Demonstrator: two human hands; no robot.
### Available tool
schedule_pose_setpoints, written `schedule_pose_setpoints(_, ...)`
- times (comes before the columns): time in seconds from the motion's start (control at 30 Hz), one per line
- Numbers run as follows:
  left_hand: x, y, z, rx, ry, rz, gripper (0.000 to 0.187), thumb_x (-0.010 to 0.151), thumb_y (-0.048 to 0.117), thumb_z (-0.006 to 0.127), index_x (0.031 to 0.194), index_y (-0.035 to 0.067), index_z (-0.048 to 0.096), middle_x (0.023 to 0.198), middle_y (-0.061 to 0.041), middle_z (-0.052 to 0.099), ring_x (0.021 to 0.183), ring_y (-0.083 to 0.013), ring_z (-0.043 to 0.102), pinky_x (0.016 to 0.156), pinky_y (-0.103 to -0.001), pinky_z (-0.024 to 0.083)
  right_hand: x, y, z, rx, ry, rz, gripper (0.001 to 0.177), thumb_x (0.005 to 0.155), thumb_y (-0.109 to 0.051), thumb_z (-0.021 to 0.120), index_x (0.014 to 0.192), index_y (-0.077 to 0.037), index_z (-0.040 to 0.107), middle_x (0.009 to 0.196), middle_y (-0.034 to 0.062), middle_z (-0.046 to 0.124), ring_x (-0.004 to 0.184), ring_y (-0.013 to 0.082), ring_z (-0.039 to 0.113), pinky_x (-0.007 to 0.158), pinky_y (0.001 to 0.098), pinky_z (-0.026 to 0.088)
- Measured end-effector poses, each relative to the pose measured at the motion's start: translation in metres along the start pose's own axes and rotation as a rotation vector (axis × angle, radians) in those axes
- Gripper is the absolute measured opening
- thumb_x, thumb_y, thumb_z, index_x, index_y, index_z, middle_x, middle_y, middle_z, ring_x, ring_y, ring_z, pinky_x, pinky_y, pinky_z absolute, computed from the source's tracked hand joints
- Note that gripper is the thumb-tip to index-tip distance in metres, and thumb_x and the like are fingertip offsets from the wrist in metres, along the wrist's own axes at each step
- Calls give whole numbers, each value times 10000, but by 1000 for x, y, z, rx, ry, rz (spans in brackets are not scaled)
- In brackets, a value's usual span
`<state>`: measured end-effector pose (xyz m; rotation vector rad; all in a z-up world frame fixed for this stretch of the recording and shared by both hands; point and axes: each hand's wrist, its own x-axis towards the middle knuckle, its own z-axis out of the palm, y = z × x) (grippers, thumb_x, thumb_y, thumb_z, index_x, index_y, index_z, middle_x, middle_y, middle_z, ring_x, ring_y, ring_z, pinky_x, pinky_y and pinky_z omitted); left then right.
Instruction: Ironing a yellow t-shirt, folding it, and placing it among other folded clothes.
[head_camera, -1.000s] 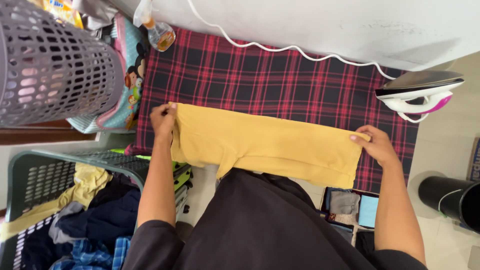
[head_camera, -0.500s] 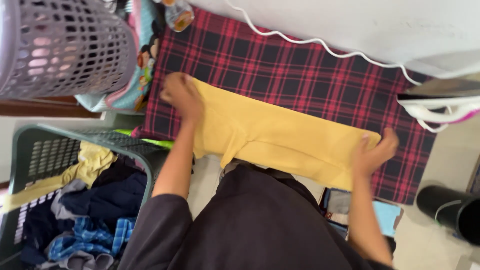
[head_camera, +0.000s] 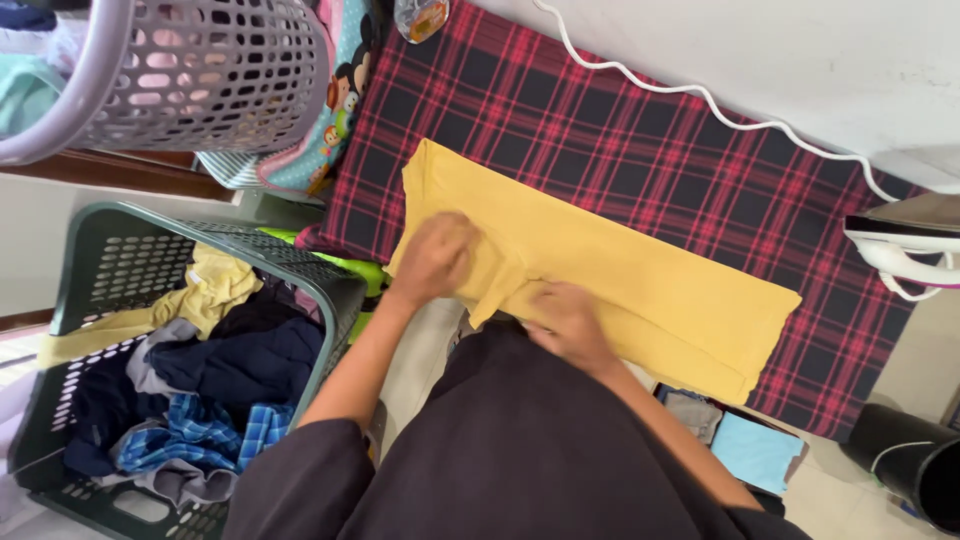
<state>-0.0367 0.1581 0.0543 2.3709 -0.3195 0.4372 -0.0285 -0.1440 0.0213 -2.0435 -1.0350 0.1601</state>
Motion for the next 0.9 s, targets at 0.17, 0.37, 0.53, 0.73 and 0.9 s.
schedule_pose_setpoints(0.17, -8, -33, 13, -353, -233, -302, 186, 944, 109, 677, 1109, 63, 749, 1110, -127, 751, 1075, -251, 725, 910, -367, 582, 53, -7, 34, -141, -86, -163, 310, 830, -167, 774, 1100, -87, 644, 1198, 121, 637, 1188, 338, 601, 1006, 489, 458)
schedule_pose_setpoints(0.37, -3, -127, 39, -1247, -352, -863, 548, 1048, 461, 510, 1364, 36, 650, 1183, -122, 782, 1062, -204, 666, 930, -309, 543, 81, 71, 47, 420, 209, 577, 116, 1070, -157, 600, 1136, -64, 581, 949, 67, 574, 852, 123, 545, 747, 293, 446)
schedule_pose_setpoints(0.53, 3, -138, 37, -1577, -152, -1201, 646, 1030, 556, 472, 1439, 57, 490, 1321, -68, 713, 1286, -183, 635, 1047, -326, 510, 109, 69, 36, 657, 349, 715, 261, 1071, -155, 653, 1217, -93, 446, 922, 29, 528, 771, 64, 470, 643, 240, 382)
schedule_pose_setpoints(0.73, -19, -116, 34, -939, -118, -805, 451, 998, 146, 661, 1406, -14, 552, 1222, -123, 744, 1096, -146, 699, 917, -282, 552, 99, 32, 32, 468, 319, 520, 297, 993, -49, 676, 1276, -85, 593, 1229, 47, 617, 899, 89, 589, 712, 227, 468)
schedule_pose_setpoints(0.9, -26, -101, 29, -719, 169, -810, 429, 956, 94, 695, 1365, 11, 595, 991, -76, 717, 859, -85, 657, 673, -239, 532, 94, 11, 21, 224, 285, 493, 415, 928, -5, 692, 1337, -58, 639, 1366, 64, 569, 1063, 154, 630, 690, 246, 543)
